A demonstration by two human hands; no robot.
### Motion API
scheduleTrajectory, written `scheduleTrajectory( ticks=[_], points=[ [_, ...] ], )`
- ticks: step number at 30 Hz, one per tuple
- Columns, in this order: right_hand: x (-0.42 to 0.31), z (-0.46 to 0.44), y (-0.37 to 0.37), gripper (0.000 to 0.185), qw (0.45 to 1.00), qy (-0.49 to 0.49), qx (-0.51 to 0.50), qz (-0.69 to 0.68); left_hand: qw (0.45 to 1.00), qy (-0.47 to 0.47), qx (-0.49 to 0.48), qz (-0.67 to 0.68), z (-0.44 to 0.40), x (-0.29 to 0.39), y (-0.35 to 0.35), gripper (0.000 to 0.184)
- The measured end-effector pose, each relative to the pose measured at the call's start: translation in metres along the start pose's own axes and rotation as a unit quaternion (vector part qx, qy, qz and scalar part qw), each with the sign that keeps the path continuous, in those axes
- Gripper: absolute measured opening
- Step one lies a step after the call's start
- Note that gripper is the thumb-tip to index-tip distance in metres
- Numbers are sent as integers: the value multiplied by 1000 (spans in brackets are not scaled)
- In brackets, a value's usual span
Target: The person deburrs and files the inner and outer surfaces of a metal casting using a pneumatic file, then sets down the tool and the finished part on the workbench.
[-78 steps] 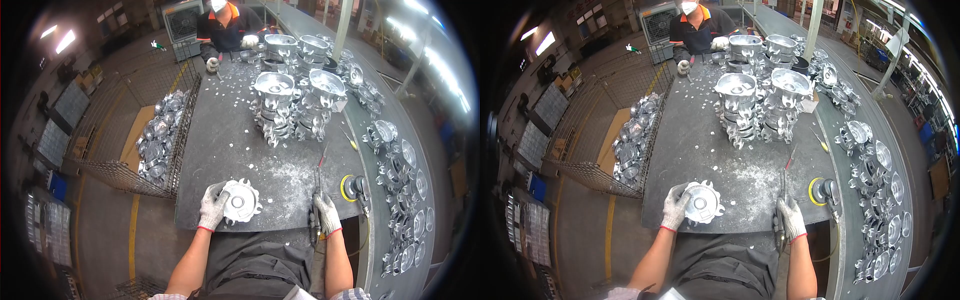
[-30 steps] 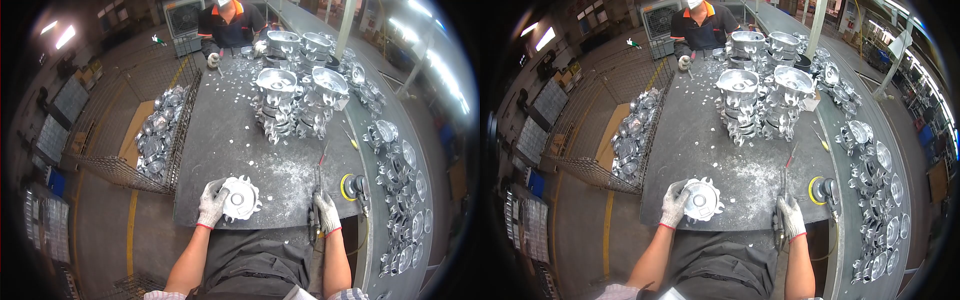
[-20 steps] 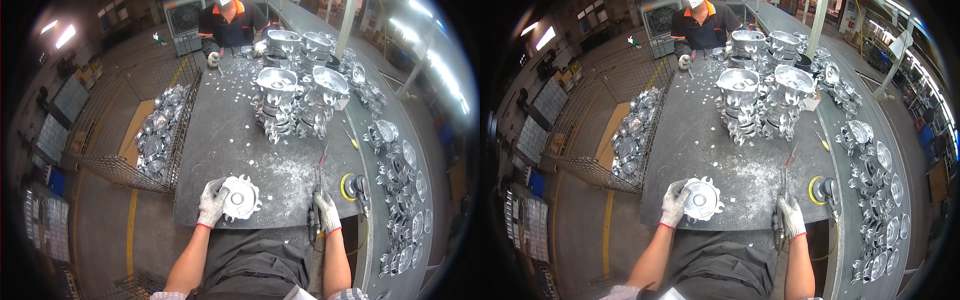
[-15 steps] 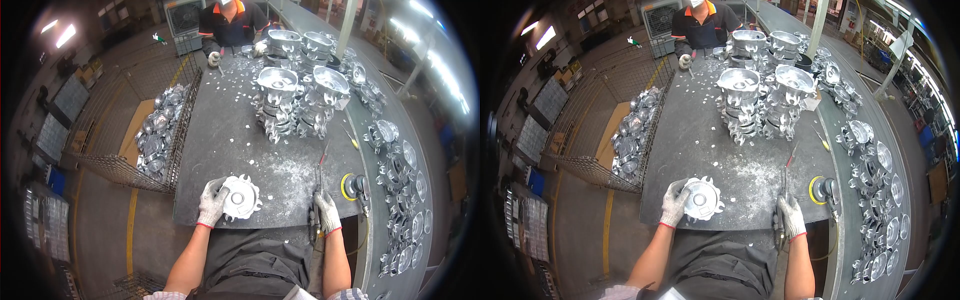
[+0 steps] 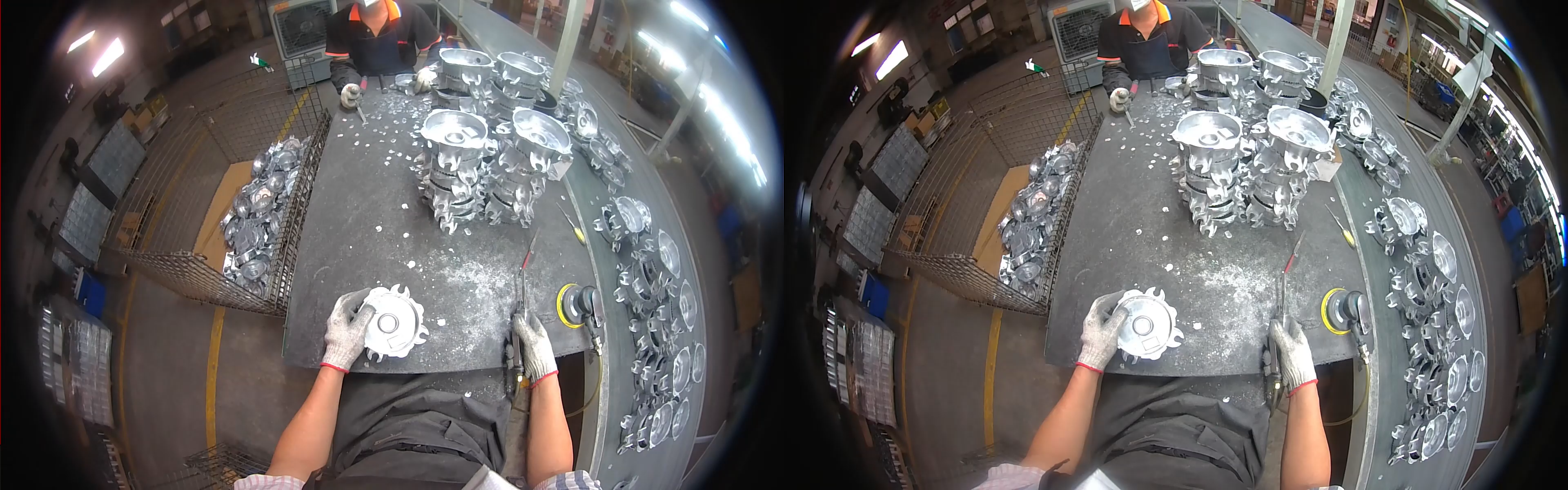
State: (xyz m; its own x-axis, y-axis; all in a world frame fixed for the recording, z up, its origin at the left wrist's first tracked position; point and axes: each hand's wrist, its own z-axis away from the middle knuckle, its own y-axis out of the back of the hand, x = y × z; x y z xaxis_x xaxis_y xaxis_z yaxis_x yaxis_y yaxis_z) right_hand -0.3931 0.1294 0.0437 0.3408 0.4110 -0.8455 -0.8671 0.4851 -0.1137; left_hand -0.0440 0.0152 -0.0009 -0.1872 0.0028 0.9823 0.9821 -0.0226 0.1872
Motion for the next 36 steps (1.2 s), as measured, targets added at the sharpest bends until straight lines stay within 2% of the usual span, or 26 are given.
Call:
scheduleTrajectory(
  ticks=[36],
  points=[
    [2,-3,3,17,1000,-2,-2,-14,1000,-4,1,-13,0,0,0,36]
  ],
)
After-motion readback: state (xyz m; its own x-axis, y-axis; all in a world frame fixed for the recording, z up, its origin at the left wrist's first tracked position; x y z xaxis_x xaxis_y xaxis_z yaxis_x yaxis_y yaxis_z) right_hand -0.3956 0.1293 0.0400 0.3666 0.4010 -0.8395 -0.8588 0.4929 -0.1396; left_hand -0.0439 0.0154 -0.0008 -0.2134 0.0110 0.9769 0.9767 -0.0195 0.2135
